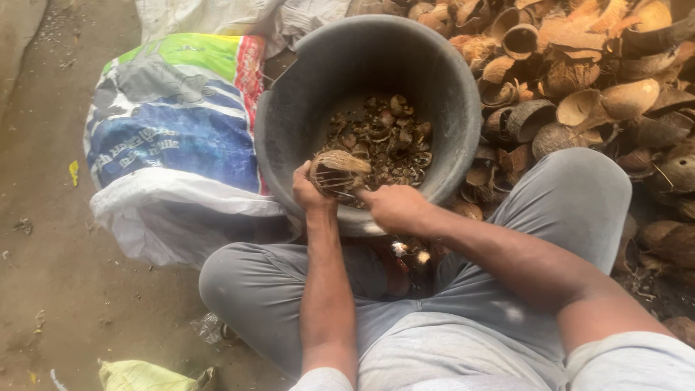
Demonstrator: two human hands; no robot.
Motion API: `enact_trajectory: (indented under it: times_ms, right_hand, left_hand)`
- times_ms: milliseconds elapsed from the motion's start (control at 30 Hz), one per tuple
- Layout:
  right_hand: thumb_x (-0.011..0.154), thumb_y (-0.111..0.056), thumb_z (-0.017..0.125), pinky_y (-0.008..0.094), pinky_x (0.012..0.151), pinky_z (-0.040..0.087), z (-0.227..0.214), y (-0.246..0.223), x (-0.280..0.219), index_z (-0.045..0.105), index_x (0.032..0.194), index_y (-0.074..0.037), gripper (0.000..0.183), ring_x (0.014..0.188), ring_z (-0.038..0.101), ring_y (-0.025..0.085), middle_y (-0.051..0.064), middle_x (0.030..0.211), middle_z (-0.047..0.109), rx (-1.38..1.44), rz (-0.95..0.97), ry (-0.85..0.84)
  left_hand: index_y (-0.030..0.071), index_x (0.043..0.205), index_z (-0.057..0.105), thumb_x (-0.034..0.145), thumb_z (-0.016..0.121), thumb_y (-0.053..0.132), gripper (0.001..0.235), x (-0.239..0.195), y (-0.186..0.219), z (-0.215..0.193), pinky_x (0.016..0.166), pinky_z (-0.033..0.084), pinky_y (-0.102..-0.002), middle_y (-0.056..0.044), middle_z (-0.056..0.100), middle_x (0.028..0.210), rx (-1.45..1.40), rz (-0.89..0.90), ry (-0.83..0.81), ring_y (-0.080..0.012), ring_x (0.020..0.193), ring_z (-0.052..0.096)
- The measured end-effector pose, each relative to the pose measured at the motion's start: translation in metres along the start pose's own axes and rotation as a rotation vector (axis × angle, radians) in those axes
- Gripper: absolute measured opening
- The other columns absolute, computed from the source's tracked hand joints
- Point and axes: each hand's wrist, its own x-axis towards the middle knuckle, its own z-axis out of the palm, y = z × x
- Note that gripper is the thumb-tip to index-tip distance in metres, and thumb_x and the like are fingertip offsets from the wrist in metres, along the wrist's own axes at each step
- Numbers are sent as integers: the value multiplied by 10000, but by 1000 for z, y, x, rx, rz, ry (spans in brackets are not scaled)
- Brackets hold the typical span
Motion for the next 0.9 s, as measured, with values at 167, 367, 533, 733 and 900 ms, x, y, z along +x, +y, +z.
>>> enact_trajectory:
  times_ms: [167,367,533,733,900]
  right_hand:
    - [930,-26,404,486,718,592,15,2,12,443,1486,-164,575,818,741,339,194,931,738,132,18,59]
    - [973,-102,451,498,744,579,30,13,30,486,1419,-110,448,859,733,359,223,984,724,292,-26,105]
    - [1050,-282,460,513,679,611,11,12,18,442,1437,-84,435,737,697,358,217,919,704,715,129,-101]
    - [1054,-305,417,531,612,522,-1,2,-10,404,1461,-123,447,647,673,382,193,759,707,149,-133,110]
    - [1052,-222,402,505,641,558,20,8,16,558,1256,-51,309,718,722,341,175,840,726,183,-30,74]
  left_hand:
    - [-27,984,549,938,531,71,110,10,-13,-3,618,652,-359,-164,647,914,68,199,349,-273,732,703]
    - [-47,975,520,893,600,10,128,12,-19,1,644,652,-380,-215,653,943,217,418,357,-314,776,715]
    - [-12,975,530,945,521,104,120,-6,-8,17,688,665,-415,-192,647,946,123,373,288,-313,790,728]
    - [-7,1034,576,977,435,177,239,-12,10,24,725,668,-381,-162,666,957,-26,132,67,-261,818,735]
    - [-1,1014,578,994,521,79,100,-10,-10,12,743,613,-387,-165,668,978,115,298,69,-281,854,696]
